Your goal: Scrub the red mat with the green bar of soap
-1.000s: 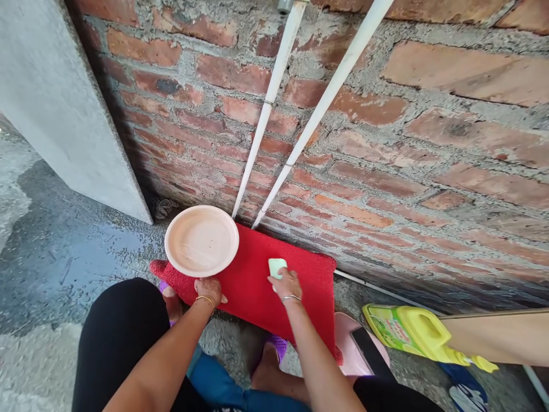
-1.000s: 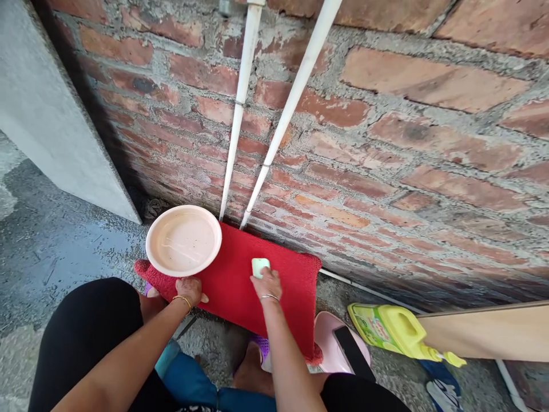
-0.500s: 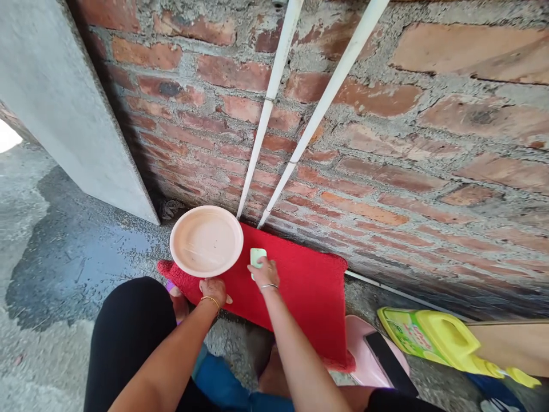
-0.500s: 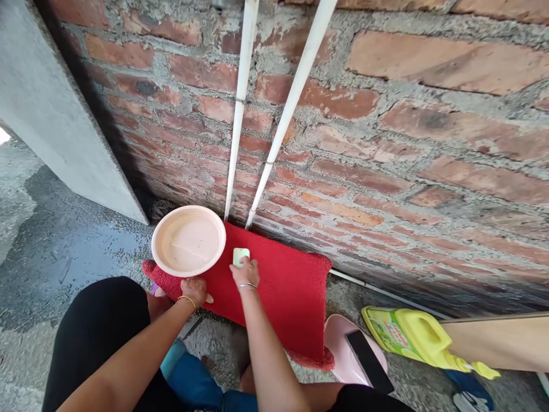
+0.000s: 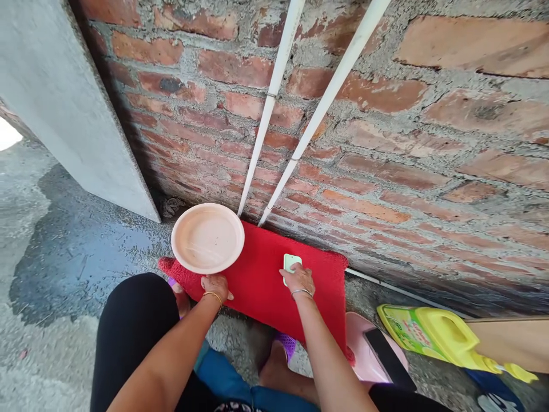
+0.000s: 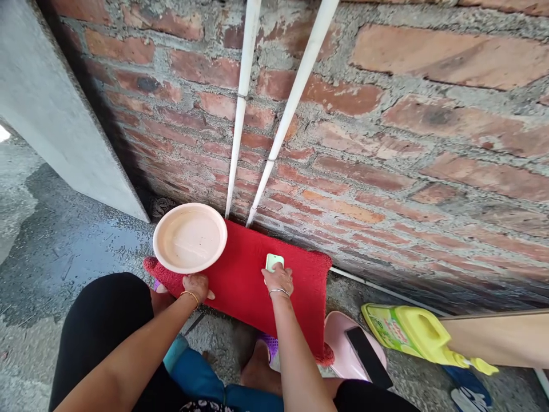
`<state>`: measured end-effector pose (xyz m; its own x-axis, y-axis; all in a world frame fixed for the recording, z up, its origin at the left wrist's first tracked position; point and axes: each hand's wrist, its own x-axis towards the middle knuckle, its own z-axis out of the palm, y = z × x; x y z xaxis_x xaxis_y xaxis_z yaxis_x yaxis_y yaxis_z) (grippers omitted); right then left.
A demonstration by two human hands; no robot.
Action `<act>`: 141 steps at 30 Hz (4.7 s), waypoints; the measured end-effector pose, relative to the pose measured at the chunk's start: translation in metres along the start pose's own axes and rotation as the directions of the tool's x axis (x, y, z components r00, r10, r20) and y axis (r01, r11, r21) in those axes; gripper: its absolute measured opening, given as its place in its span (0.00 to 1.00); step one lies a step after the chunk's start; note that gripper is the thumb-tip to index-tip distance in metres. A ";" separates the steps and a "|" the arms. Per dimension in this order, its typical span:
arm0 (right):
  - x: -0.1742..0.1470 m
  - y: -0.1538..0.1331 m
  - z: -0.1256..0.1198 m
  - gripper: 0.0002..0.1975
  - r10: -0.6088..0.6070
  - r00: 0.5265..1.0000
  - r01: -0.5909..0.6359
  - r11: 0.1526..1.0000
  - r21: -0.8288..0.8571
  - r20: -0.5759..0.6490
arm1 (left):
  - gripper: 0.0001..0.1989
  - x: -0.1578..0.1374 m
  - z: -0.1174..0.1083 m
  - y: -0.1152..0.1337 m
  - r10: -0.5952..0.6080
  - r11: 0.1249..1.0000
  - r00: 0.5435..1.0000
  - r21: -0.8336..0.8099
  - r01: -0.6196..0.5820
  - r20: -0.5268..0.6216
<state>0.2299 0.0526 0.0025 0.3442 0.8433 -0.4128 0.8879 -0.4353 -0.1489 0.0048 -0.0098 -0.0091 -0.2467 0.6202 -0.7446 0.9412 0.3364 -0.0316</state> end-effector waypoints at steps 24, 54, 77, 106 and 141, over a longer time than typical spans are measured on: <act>-0.021 -0.081 0.029 0.19 -0.185 0.978 0.180 0.982 0.060 0.094 | 0.26 -0.001 -0.002 0.001 -0.002 1.000 1.000 0.027 0.002 0.009; 0.006 -0.016 0.002 0.18 -0.139 0.990 0.142 0.982 0.124 -0.030 | 0.22 -0.005 -0.004 0.002 -0.012 1.000 1.000 0.003 0.012 0.027; 0.042 0.080 -0.026 0.20 0.135 0.986 -0.128 0.989 0.071 -0.100 | 0.23 -0.009 -0.002 -0.002 0.012 1.000 1.000 -0.004 -0.012 -0.013; 0.089 0.124 -0.055 0.22 0.316 0.940 -0.298 0.945 0.137 -0.131 | 0.21 -0.004 0.004 0.001 0.028 0.999 0.999 0.036 -0.027 -0.034; 0.074 0.200 -0.032 0.22 0.434 0.890 -0.370 0.866 0.335 -0.139 | 0.20 -0.008 0.001 0.001 0.042 0.997 0.999 0.071 -0.042 -0.005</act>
<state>0.4431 0.0382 -0.0291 0.7344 0.6054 -0.3068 0.5395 -0.7950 -0.2774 0.0078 -0.0150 -0.0042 -0.2078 0.6373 -0.7420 0.9647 0.2589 -0.0479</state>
